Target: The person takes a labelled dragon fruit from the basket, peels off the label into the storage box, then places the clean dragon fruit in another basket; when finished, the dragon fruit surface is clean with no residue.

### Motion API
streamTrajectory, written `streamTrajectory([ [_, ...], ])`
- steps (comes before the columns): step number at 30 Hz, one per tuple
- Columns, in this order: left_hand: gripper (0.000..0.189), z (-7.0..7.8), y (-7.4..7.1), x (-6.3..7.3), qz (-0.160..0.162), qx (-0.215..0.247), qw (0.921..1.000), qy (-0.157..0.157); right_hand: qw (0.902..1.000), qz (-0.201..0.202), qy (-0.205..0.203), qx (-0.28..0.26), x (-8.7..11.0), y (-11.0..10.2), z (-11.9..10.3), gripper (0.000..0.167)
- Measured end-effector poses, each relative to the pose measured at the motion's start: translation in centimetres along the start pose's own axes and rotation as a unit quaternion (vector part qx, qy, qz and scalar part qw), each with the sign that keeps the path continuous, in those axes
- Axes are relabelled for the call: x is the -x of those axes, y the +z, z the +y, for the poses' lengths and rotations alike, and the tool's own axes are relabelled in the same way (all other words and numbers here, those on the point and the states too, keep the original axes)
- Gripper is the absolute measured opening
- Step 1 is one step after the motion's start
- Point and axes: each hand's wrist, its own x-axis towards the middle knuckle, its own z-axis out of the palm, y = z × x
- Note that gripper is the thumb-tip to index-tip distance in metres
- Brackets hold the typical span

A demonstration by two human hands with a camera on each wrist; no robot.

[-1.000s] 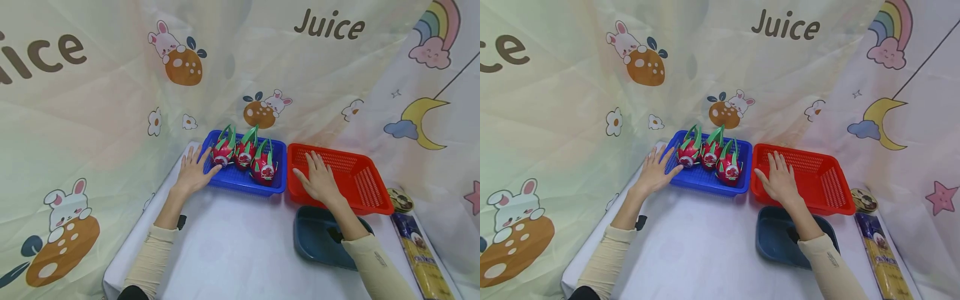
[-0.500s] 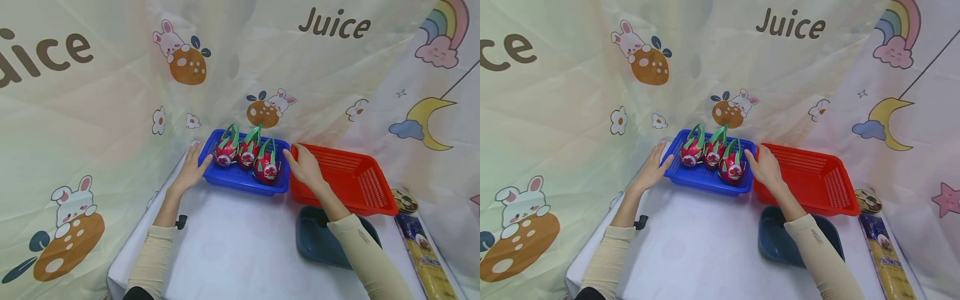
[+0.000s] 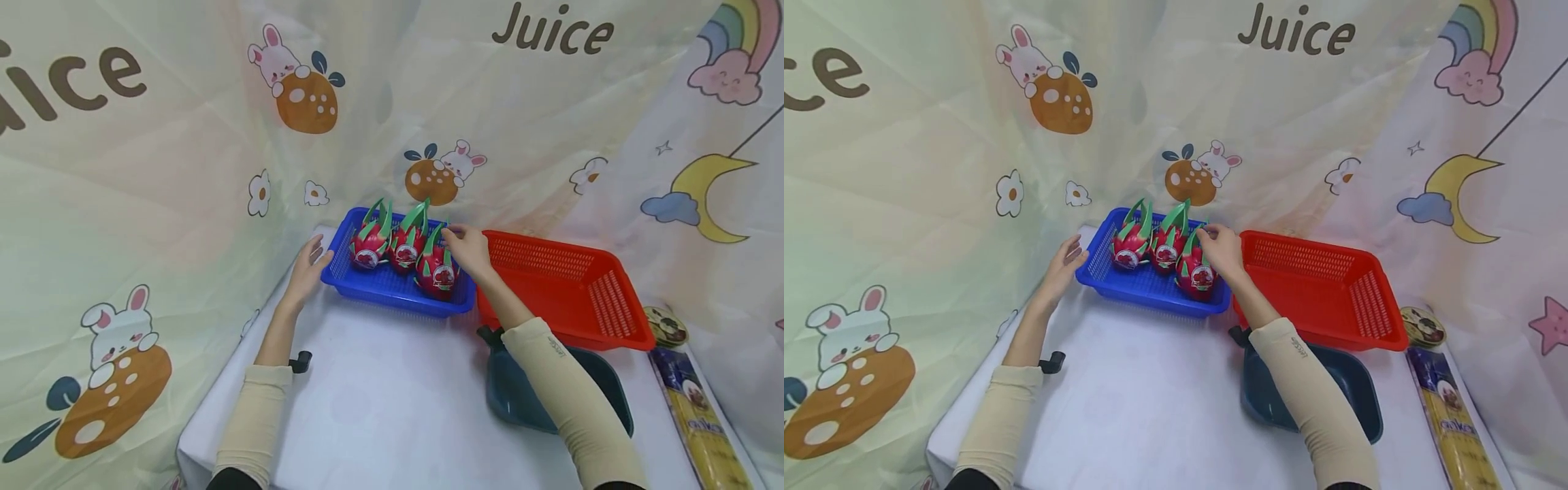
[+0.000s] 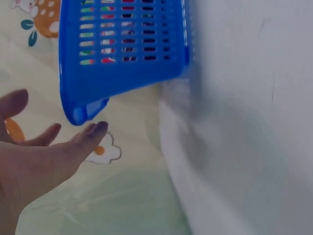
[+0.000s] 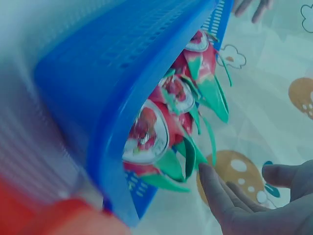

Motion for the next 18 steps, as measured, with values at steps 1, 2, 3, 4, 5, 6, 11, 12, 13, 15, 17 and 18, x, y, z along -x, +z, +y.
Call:
streamTrajectory([
  [1, 0.064, 0.0, 0.0, -0.1, 0.006, 0.014, 0.9998, -0.011, 0.9998, 0.0, 0.007, -0.018, -0.4, 0.4, 0.0, 0.049],
  [2, 0.062, -0.1, 0.0, -0.1, 0.015, 0.033, 0.9991, -0.023, 0.9993, -0.001, 0.013, -0.036, -0.7, 0.7, 0.0, 0.048],
  [3, 0.06, -0.2, 0.1, -0.2, 0.022, 0.054, 0.9976, -0.036, 0.998, -0.001, 0.022, -0.06, -1.0, 1.0, 0.0, 0.048],
  [4, 0.059, -0.3, 0.1, -0.3, 0.03, 0.078, 0.9952, -0.051, 0.9965, -0.003, 0.032, -0.077, -1.4, 1.3, 0.0, 0.047],
  [5, 0.058, -0.4, 0.2, -0.3, 0.037, 0.1, 0.9923, -0.064, 0.9948, -0.003, 0.042, -0.093, -1.7, 1.5, 0.1, 0.047],
  [6, 0.058, -0.6, 0.2, -0.4, 0.043, 0.127, 0.9881, -0.076, 0.9928, -0.006, 0.054, -0.106, -2.0, 1.8, 0.1, 0.047],
  [11, 0.058, -0.8, 0.5, -0.4, 0.072, 0.254, 0.9578, -0.114, 0.9803, -0.032, 0.119, -0.154, -2.9, 2.4, 0.1, 0.051],
  [12, 0.058, -0.8, 0.5, -0.4, 0.077, 0.274, 0.9514, -0.118, 0.9784, -0.037, 0.13, -0.157, -3.0, 2.5, 0.1, 0.051],
  [13, 0.06, -0.8, 0.5, -0.4, 0.082, 0.285, 0.9473, -0.121, 0.9768, -0.041, 0.138, -0.159, -3.1, 2.5, 0.0, 0.05],
  [15, 0.063, -0.8, 0.5, -0.5, 0.086, 0.3, 0.9411, -0.129, 0.975, -0.048, 0.15, -0.156, -3.2, 2.7, -0.1, 0.047],
  [17, 0.065, -0.9, 0.4, -0.6, 0.086, 0.309, 0.937, -0.138, 0.975, -0.051, 0.158, -0.147, -3.4, 2.8, -0.2, 0.044],
  [18, 0.065, -0.9, 0.4, -0.6, 0.086, 0.312, 0.9353, -0.142, 0.9749, -0.051, 0.162, -0.144, -3.4, 2.8, -0.2, 0.042],
])
